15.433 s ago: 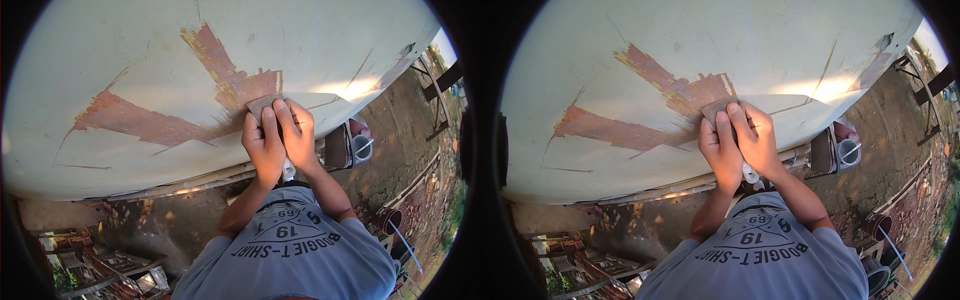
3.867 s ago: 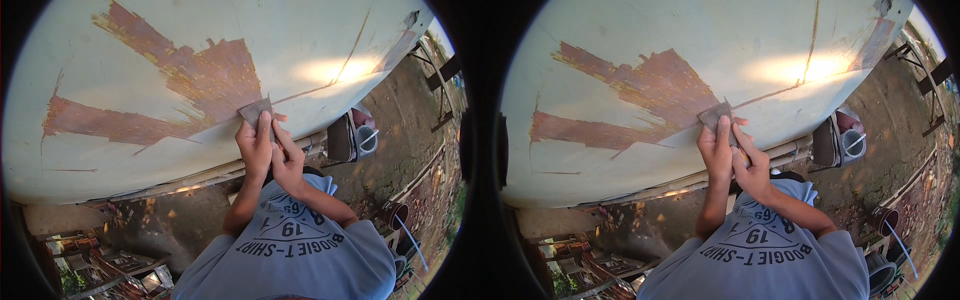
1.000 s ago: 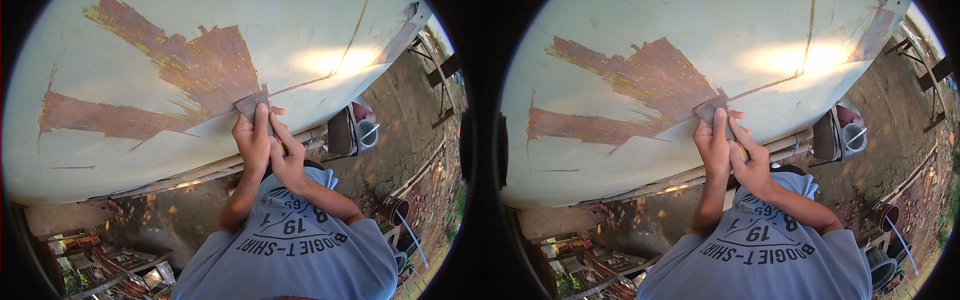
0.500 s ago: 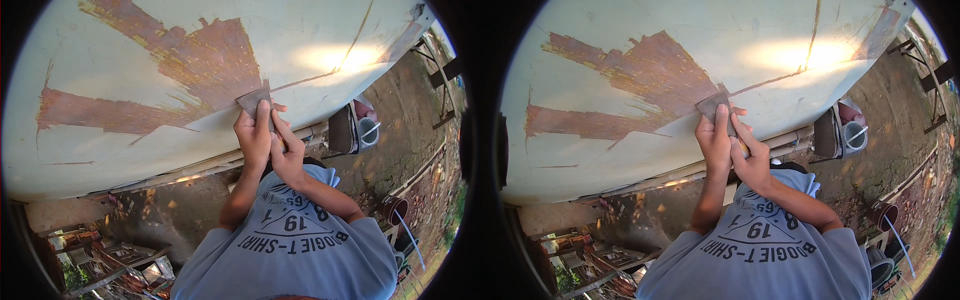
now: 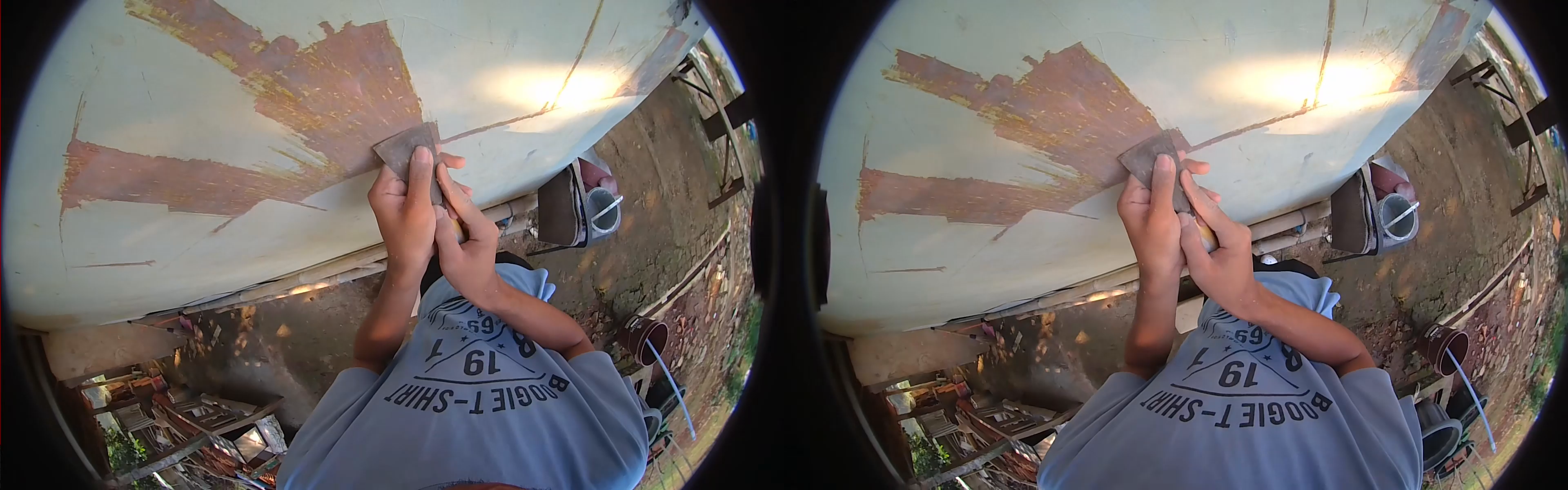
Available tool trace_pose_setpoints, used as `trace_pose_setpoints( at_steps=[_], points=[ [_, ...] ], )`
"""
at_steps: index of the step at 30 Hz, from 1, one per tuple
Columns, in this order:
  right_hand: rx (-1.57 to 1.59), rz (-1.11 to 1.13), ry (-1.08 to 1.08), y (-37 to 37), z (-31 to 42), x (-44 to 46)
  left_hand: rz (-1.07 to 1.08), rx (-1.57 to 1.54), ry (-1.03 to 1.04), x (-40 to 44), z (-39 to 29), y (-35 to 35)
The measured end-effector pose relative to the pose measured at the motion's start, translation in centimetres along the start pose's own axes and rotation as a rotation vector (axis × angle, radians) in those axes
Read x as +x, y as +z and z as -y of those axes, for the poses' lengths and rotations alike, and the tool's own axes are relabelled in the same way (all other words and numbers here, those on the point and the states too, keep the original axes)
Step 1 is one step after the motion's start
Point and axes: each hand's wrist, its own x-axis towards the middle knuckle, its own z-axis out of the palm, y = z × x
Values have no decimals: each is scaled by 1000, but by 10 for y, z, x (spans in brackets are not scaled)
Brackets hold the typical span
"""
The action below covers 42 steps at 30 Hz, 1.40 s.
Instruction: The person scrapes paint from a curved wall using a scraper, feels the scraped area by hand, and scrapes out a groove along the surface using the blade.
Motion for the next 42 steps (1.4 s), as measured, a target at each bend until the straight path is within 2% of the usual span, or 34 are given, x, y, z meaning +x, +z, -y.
trace_pose_setpoints(
  at_steps=[3,7,8,10,12,13,15,16,19,22,24,28,31,33,35,42],
  points=[
    [-5,56,176,-6,-5,-9,0,0,8,2,14,-4],
    [18,-27,-88,4,3,4,-4,1,24,0,-4,3],
    [44,21,64,1,9,1,-2,-8,11,-1,-8,3],
    [5,35,106,-1,2,-4,20,-17,31,2,-1,-2],
    [1,62,162,-5,-7,-10,-58,-11,47,-1,20,-2],
    [-21,52,89,-6,-11,-7,-92,-10,48,-1,26,0],
    [-68,30,-11,-9,-11,-8,-3,-35,29,-4,22,-5],
    [-7,57,85,-11,1,-6,14,-48,30,-3,12,0],
    [4,9,-17,-9,0,-1,51,-81,63,-3,5,5],
    [-53,78,104,-17,4,-3,61,-56,83,-3,25,-1],
    [-38,77,111,-16,8,2,76,-29,125,1,19,-1],
    [-18,21,40,-8,7,0,95,-45,137,-1,3,3],
    [20,39,104,-9,10,0,72,-35,115,-1,7,3],
    [35,15,31,-8,10,1,77,-52,123,0,6,5],
    [7,9,71,-8,14,-6,83,-43,72,-5,1,3],
    [21,7,72,-5,10,0,101,-38,117,3,1,5]
  ],
)
